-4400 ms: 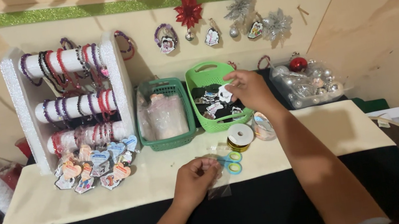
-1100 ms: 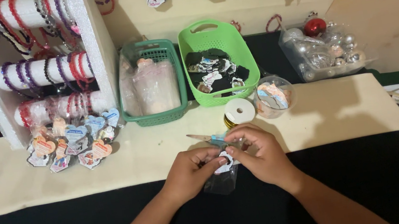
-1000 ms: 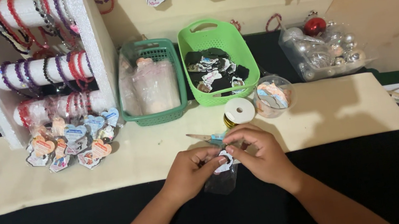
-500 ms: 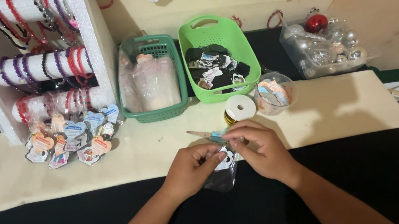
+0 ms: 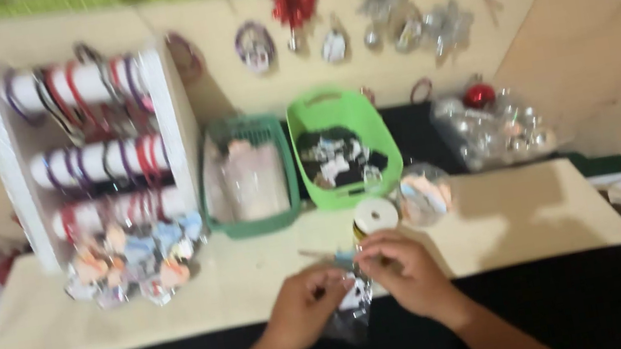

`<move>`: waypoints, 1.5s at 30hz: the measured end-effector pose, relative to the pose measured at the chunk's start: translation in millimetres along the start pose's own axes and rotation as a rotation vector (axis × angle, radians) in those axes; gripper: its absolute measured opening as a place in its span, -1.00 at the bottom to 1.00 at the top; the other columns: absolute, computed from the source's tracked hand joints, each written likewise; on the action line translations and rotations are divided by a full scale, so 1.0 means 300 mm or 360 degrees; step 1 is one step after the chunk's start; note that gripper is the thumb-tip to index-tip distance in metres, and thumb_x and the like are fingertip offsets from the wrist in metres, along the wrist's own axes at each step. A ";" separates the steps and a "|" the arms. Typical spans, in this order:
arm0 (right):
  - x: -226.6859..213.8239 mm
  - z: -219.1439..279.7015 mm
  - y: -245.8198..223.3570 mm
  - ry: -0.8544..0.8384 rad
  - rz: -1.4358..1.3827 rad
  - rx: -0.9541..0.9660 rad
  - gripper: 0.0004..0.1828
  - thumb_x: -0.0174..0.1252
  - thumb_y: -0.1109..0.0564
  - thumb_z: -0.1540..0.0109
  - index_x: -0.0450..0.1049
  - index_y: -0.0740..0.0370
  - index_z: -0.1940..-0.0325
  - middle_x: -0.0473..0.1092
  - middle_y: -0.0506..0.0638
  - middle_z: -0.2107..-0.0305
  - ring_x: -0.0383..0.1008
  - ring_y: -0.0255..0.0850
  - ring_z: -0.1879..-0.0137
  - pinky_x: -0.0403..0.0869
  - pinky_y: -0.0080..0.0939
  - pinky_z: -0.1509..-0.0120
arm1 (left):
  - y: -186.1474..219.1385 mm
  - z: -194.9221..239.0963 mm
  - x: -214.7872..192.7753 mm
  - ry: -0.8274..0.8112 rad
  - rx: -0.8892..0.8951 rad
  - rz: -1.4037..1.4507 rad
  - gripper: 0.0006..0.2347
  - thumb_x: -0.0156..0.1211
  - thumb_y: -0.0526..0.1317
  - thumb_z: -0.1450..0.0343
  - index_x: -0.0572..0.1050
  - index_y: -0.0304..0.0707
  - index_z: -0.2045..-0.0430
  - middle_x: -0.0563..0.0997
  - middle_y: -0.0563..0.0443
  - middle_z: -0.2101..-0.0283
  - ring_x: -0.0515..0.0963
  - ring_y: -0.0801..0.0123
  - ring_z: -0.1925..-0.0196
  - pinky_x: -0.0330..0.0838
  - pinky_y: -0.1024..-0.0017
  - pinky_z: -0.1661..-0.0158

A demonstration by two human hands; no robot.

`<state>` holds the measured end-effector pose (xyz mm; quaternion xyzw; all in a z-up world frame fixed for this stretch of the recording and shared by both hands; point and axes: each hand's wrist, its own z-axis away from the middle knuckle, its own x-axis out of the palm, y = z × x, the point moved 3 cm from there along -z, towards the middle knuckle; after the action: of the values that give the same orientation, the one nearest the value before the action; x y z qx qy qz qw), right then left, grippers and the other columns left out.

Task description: The recorder is packaging small craft items into plastic bags and tying them with gold ribbon.

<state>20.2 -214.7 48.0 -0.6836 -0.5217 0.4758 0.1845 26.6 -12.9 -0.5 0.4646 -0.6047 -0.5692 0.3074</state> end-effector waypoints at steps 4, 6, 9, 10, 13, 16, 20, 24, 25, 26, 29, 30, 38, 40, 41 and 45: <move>-0.001 -0.005 -0.015 -0.0081 -0.0110 0.0333 -0.88 0.27 0.23 -0.20 0.63 0.29 0.22 0.51 0.02 0.13 0.53 -0.24 0.07 0.48 -0.29 0.12 | 0.048 -0.013 -0.005 -0.0018 -0.0185 0.0033 -0.82 0.29 -0.18 -0.43 0.68 -0.32 0.29 0.58 0.16 0.53 0.43 0.65 0.49 0.34 0.58 0.45; 0.001 0.005 -0.025 -0.0069 -0.0080 0.0082 -0.89 0.27 0.22 -0.22 0.62 0.30 0.19 0.51 0.03 0.14 0.53 -0.22 0.00 0.50 -0.27 -0.04 | 0.053 -0.007 -0.003 -0.0008 -0.0133 0.0104 -0.83 0.28 -0.19 -0.43 0.67 -0.32 0.27 0.61 0.18 0.48 0.45 0.67 0.47 0.35 0.59 0.43; 0.004 -0.001 -0.005 -0.0057 -0.0092 0.0223 -0.91 0.30 0.21 -0.20 0.60 0.30 0.28 0.50 0.04 0.10 0.54 -0.21 0.03 0.51 -0.27 -0.01 | 0.033 0.009 0.002 0.0014 -0.0063 0.0113 -0.84 0.28 -0.22 -0.44 0.67 -0.34 0.27 0.63 0.17 0.45 0.46 0.67 0.44 0.37 0.60 0.40; 0.006 -0.007 -0.007 -0.0058 -0.0093 0.0211 -0.91 0.30 0.21 -0.20 0.60 0.30 0.28 0.50 0.04 0.10 0.54 -0.21 0.03 0.51 -0.27 -0.01 | 0.028 -0.001 -0.007 0.0021 -0.0054 0.0107 -0.84 0.28 -0.22 -0.44 0.67 -0.34 0.27 0.63 0.17 0.45 0.46 0.67 0.44 0.37 0.60 0.40; 0.011 0.009 -0.017 -0.0123 0.0035 0.0172 -0.90 0.31 0.21 -0.20 0.63 0.29 0.25 0.52 0.04 0.10 0.54 -0.22 0.01 0.50 -0.27 -0.04 | -0.001 -0.001 -0.004 0.0025 -0.0007 0.0073 -0.84 0.27 -0.23 -0.46 0.67 -0.36 0.27 0.63 0.15 0.42 0.47 0.66 0.41 0.38 0.60 0.37; 0.023 0.006 -0.036 -0.0213 0.0130 -0.0162 -0.84 0.36 0.22 -0.17 0.65 0.28 0.18 0.50 0.06 0.08 0.50 -0.18 -0.08 0.46 -0.22 -0.14 | -0.034 -0.012 0.000 0.0020 0.0036 0.0158 -0.84 0.24 -0.23 -0.48 0.66 -0.34 0.23 0.66 0.17 0.36 0.51 0.67 0.34 0.42 0.62 0.31; 0.025 -0.013 -0.007 -0.0219 -0.0246 0.0366 -0.77 0.31 0.21 -0.15 0.63 0.23 0.11 0.44 0.00 0.08 0.52 -0.22 -0.01 0.53 -0.26 -0.01 | -0.050 -0.046 -0.009 0.0037 -0.0061 0.0297 -0.85 0.25 -0.25 -0.47 0.64 -0.32 0.19 0.65 0.17 0.35 0.50 0.66 0.34 0.40 0.62 0.31; 0.016 0.007 -0.011 -0.0192 -0.0004 0.0292 -0.81 0.36 0.19 -0.15 0.65 0.22 0.14 0.49 0.03 0.13 0.55 -0.20 -0.03 0.52 -0.24 -0.06 | -0.066 0.006 0.025 0.0040 -0.0103 0.0407 -0.87 0.26 -0.28 -0.46 0.61 -0.35 0.19 0.67 0.19 0.35 0.53 0.69 0.35 0.42 0.64 0.33; 0.016 -0.003 0.006 -0.0173 0.0003 0.0270 -0.81 0.36 0.19 -0.15 0.65 0.22 0.14 0.49 0.03 0.13 0.55 -0.20 -0.03 0.52 -0.24 -0.06 | -0.032 -0.025 0.006 0.0033 -0.0078 0.0393 -0.87 0.26 -0.28 -0.46 0.61 -0.35 0.19 0.67 0.19 0.35 0.53 0.69 0.35 0.42 0.64 0.33; 0.018 -0.014 0.018 -0.0166 0.0038 0.0133 -0.82 0.37 0.20 -0.14 0.64 0.23 0.17 0.49 0.05 0.09 0.52 -0.17 -0.08 0.49 -0.20 -0.12 | -0.005 -0.054 -0.015 0.0061 -0.0125 0.0307 -0.87 0.28 -0.28 -0.44 0.62 -0.34 0.20 0.64 0.17 0.40 0.49 0.67 0.41 0.37 0.62 0.39; 0.033 0.020 0.003 -0.0209 0.0106 0.0098 -0.86 0.37 0.18 -0.15 0.62 0.23 0.23 0.52 0.05 0.06 0.51 -0.14 -0.12 0.47 -0.18 -0.17 | -0.016 0.013 0.010 0.0125 -0.0239 0.0229 -0.87 0.32 -0.29 -0.42 0.63 -0.34 0.23 0.61 0.15 0.46 0.44 0.65 0.48 0.33 0.59 0.47; 0.028 -0.012 -0.007 -0.0203 0.0165 0.0105 -0.88 0.37 0.16 -0.16 0.61 0.21 0.25 0.54 0.03 0.07 0.52 -0.13 -0.12 0.49 -0.19 -0.16 | -0.014 0.009 0.004 0.0157 -0.0206 0.0189 -0.87 0.33 -0.29 -0.41 0.63 -0.34 0.25 0.61 0.16 0.48 0.43 0.65 0.50 0.33 0.59 0.47; 0.037 -0.013 -0.065 -0.0250 0.0167 0.0036 -0.82 0.41 0.19 -0.11 0.53 0.25 0.33 0.46 0.11 0.02 0.50 -0.07 -0.14 0.45 -0.17 -0.17 | -0.029 -0.035 -0.015 0.0181 -0.0087 0.0303 -0.89 0.34 -0.31 -0.40 0.63 -0.37 0.28 0.62 0.12 0.46 0.48 0.68 0.45 0.39 0.64 0.42; 0.042 0.029 -0.054 -0.0288 0.0164 0.0123 -0.84 0.40 0.19 -0.11 0.53 0.25 0.34 0.46 0.11 0.03 0.51 -0.08 -0.13 0.45 -0.17 -0.16 | -0.035 -0.006 0.003 0.0174 -0.0122 0.0413 -0.88 0.35 -0.33 -0.40 0.62 -0.38 0.26 0.62 0.11 0.42 0.49 0.67 0.43 0.39 0.64 0.40; 0.032 0.011 -0.052 -0.0165 0.0170 0.0077 -0.84 0.39 0.20 -0.11 0.53 0.26 0.33 0.49 0.09 0.07 0.52 -0.09 -0.12 0.45 -0.18 -0.17 | -0.028 -0.018 -0.005 0.0154 -0.0125 0.0542 -0.87 0.34 -0.34 -0.40 0.59 -0.39 0.24 0.64 0.12 0.38 0.52 0.67 0.40 0.40 0.65 0.38; -0.003 0.010 -0.011 0.0187 0.0062 0.0023 -0.88 0.34 0.21 -0.18 0.52 0.29 0.31 0.49 0.04 0.14 0.51 -0.23 0.00 0.47 -0.28 -0.07 | -0.037 -0.028 -0.007 0.0079 -0.0168 0.0756 -0.85 0.33 -0.36 -0.39 0.56 -0.43 0.23 0.68 0.08 0.32 0.57 0.65 0.34 0.43 0.65 0.33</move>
<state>15.9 -214.9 49.5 -0.7191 -0.4930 0.4421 0.2105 37.4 -13.4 -9.5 0.3065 -0.6587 -0.5001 0.4712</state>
